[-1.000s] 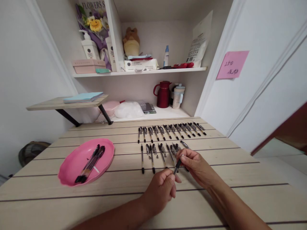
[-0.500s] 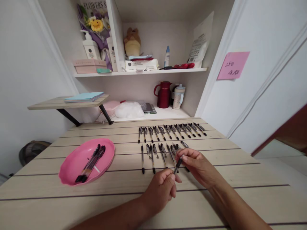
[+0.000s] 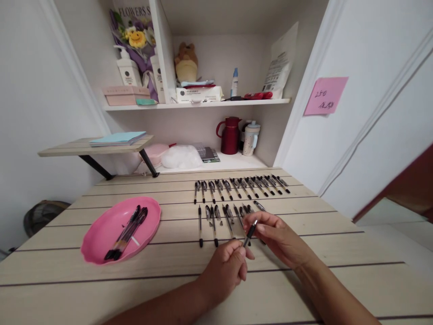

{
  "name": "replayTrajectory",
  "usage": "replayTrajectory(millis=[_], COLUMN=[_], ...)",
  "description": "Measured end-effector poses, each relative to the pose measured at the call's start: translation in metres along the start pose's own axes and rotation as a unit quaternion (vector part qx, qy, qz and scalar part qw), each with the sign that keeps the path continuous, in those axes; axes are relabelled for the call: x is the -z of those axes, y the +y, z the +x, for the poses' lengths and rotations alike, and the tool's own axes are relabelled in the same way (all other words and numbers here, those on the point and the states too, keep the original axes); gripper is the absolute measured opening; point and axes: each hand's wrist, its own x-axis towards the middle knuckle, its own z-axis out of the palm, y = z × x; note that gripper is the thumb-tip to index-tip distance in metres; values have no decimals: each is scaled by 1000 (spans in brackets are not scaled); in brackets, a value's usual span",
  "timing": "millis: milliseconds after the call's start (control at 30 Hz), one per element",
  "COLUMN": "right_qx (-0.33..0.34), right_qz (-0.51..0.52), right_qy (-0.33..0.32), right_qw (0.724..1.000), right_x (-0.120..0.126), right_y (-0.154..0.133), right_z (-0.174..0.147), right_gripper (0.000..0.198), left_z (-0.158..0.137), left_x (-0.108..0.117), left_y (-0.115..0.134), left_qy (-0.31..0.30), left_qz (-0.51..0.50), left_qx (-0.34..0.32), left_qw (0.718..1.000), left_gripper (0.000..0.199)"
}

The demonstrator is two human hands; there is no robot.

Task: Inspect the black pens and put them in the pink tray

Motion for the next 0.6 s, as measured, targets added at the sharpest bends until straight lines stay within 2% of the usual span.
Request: replayTrajectory(millis=[67, 133, 267, 433, 600], right_qx=[15, 27, -3, 11, -1], right_qz=[-16, -22, 15, -2, 16], right_qy=[17, 25, -5, 27, 12], right_qw=[1000, 999, 1000, 1000, 1000], right_x=[0, -1, -3, -3, -4], right_y=[1, 1, -1, -2, -2], right_z=[0, 1, -1, -2, -2], right_gripper=[19, 19, 26, 16, 23], left_z=[0, 0, 0, 0, 0], left_x=[0, 0, 0, 1, 1], left_y=[0, 0, 1, 1, 0], left_qy=[-1, -1, -6, 2, -6], left_qz=[4, 3, -5, 11, 6], left_qx=[1, 5, 4, 3, 3], left_qw=[1000, 1000, 1000, 1000, 1000], left_gripper=[29, 29, 27, 28, 28])
